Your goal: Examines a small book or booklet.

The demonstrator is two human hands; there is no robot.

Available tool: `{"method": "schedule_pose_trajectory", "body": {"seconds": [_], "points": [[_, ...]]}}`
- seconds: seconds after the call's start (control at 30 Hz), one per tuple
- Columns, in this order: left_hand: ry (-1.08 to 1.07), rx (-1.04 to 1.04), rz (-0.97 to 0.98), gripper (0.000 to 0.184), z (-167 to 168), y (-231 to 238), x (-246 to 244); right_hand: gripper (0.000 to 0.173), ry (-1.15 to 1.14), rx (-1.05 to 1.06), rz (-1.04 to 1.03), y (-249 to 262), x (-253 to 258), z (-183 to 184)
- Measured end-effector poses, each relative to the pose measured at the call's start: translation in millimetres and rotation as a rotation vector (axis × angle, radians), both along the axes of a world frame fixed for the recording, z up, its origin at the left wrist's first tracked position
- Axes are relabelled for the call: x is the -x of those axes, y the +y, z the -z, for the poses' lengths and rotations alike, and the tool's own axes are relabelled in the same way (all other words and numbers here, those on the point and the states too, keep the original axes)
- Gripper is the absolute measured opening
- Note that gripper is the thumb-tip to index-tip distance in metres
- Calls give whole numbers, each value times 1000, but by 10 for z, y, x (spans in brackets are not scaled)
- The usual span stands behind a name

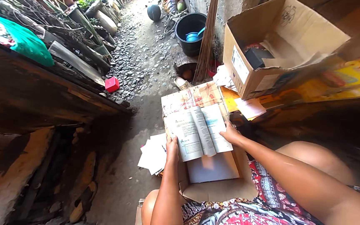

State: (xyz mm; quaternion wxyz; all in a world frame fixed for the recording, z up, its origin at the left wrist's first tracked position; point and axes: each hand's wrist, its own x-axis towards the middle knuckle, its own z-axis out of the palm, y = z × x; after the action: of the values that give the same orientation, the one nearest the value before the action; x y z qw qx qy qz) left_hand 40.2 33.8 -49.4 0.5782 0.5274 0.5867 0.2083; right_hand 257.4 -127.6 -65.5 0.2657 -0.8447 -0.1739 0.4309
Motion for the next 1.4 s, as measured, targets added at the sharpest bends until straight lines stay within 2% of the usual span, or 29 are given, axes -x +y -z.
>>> {"method": "schedule_pose_trajectory", "body": {"seconds": [0.1,0.3,0.43,0.57,0.83,1.4], "points": [[7,8,-11,33,-6,-3,-6,64,-4,-30,34,-9,-8,19],[1,-3,-11,33,4,-4,-10,65,7,-79,34,-22,-39,64],[4,-3,-8,31,6,3,-12,58,-22,2,-35,-17,-43,16],[-1,-3,-12,30,1,1,-8,60,-118,117,-163,-13,0,-86],[11,0,-9,31,-12,0,-9,62,-288,169,-321,-44,43,-132],[-13,2,-33,33,-31,-29,-17,66,-295,189,-338,-35,43,-115]]}}
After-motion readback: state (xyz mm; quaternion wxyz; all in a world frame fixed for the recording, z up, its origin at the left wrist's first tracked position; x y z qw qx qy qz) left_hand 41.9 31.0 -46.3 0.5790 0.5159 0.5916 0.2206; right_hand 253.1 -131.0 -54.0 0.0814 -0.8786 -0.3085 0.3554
